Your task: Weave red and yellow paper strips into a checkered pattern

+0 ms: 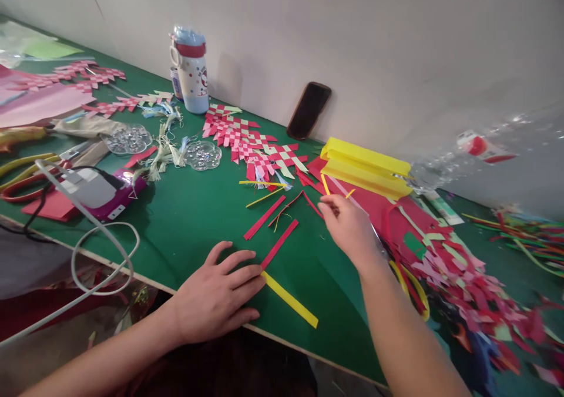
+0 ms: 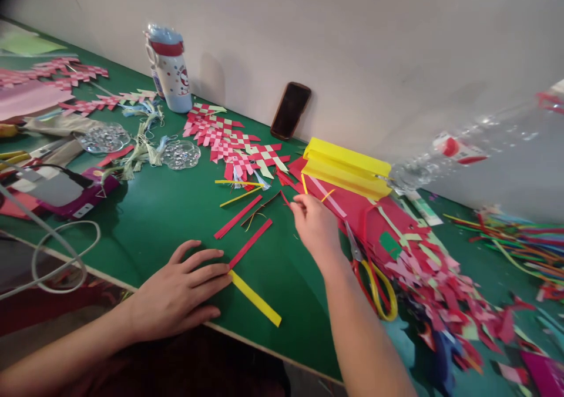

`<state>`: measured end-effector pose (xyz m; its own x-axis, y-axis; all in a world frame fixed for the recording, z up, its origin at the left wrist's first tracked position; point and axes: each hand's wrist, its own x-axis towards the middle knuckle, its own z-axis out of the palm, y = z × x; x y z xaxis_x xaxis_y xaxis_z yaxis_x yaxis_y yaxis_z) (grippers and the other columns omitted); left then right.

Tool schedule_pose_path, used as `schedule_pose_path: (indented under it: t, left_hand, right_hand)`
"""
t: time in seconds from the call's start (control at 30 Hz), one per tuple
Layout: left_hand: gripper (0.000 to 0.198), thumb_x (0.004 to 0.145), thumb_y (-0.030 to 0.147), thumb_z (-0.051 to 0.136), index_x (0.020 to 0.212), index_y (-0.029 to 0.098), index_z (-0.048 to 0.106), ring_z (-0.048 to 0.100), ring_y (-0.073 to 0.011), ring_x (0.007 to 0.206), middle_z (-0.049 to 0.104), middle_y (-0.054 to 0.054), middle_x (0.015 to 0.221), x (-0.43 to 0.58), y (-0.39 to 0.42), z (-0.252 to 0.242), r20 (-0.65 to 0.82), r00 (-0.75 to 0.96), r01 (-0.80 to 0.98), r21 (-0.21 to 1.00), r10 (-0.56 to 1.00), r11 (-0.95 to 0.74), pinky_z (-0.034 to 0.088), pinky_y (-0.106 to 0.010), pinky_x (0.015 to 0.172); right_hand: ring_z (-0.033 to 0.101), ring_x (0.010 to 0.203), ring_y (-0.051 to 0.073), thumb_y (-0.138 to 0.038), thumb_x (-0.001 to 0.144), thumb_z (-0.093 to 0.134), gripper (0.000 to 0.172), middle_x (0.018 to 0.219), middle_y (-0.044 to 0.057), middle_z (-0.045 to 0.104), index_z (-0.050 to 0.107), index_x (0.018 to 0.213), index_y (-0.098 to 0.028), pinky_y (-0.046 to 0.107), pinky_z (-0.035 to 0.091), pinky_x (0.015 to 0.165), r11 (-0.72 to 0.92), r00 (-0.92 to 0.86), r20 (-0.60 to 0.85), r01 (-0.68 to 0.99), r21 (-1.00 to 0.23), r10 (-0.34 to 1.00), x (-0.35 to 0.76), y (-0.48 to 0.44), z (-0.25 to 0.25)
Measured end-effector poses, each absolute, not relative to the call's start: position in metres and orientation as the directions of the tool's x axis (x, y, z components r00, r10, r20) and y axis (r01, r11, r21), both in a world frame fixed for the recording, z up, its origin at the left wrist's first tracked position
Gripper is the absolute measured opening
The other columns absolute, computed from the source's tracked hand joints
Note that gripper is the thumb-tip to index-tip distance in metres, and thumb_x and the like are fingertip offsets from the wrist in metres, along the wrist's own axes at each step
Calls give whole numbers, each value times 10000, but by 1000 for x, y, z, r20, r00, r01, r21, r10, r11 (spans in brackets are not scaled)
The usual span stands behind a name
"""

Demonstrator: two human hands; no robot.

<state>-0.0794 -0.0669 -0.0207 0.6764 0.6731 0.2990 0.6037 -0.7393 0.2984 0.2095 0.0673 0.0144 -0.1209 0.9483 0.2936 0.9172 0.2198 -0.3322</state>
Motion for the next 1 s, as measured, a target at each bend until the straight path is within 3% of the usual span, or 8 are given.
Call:
schedule_pose_path:
  t: [0.17, 0.3, 0.43, 0.53, 0.67, 0.8, 0.87, 1.0]
  left_hand:
    - [410, 957, 521, 504, 1262, 257, 577, 473, -235, 1277, 644, -28, 1246, -79, -66, -21, 306, 668, 597, 323, 678, -734, 114, -468, 1157]
    - [406, 965, 519, 488, 1258, 253, 577, 485, -242, 1261, 645, -36, 1242, -80, -65, -19, 315, 680, 589, 303, 662, -749, 157, -467, 1142]
    - [403, 966, 519, 486, 1247, 247, 581, 491, -242, 1254, 647, -40, 1234, -80, -64, -19, 318, 673, 596, 302, 668, -744, 164, -463, 1139]
    - [402, 964, 521, 489, 1243, 247, 582, 488, -238, 1259, 644, -35, 1245, -80, -65, -20, 311, 674, 593, 314, 670, -742, 154, -464, 1141]
    - [411, 957, 513, 512, 1262, 244, 573, 487, -237, 1263, 647, -34, 1251, -80, -66, -20, 300, 676, 589, 330, 673, -738, 127, -461, 1149]
    - [392, 961, 484, 526, 1275, 252, 560, 494, -217, 1260, 664, -18, 1230, -80, -66, -20, 302, 660, 588, 362, 688, -723, 61, -448, 1167]
    - [357, 966, 462, 533, 1259, 262, 567, 507, -212, 1243, 679, -10, 1197, -77, -66, -21, 317, 646, 597, 357, 694, -718, 45, -456, 1169]
    - [229, 987, 334, 532, 1196, 266, 594, 548, -203, 1158, 709, -5, 1041, -66, -66, -21, 353, 617, 647, 280, 703, -709, 70, -488, 1153]
  right_hand:
    - [585, 1056, 268, -109, 862, 424, 345, 1125, 119, 681, 673, 1087, -189, 437, 443, 944, 364, -289, 287, 894, -260, 914, 184, 104, 3]
    - [583, 999, 246, -85, 815, 504, 264, 1043, 73, 707, 716, 890, -222, 414, 444, 953, 452, -409, 205, 852, -262, 889, 181, 124, -1]
    - [602, 953, 233, -133, 792, 578, 148, 932, 56, 714, 685, 744, -223, 402, 443, 953, 445, -408, 179, 838, -315, 895, 187, 125, 9]
    - [629, 904, 228, -228, 836, 563, 111, 912, 58, 712, 673, 830, -221, 405, 475, 890, 355, -294, 208, 850, -390, 933, 202, 113, 22]
    - [651, 712, 183, -385, 883, 516, 236, 857, 61, 693, 576, 1010, -196, 334, 529, 671, 201, -86, 228, 811, -549, 970, 228, 75, 37]
    - [591, 543, 138, -416, 760, 702, 349, 694, -25, 638, 484, 969, -241, 249, 472, 477, -14, 149, 53, 421, -907, 987, 237, 20, 36]
    - [584, 552, 124, -429, 741, 734, 351, 718, -15, 646, 520, 937, -232, 233, 472, 472, -89, 129, -49, 321, -943, 990, 234, -8, 29]
    - [612, 597, 121, -495, 806, 666, 338, 805, 47, 682, 637, 927, -180, 262, 541, 559, -226, 4, -238, 336, -914, 971, 226, -50, 14]
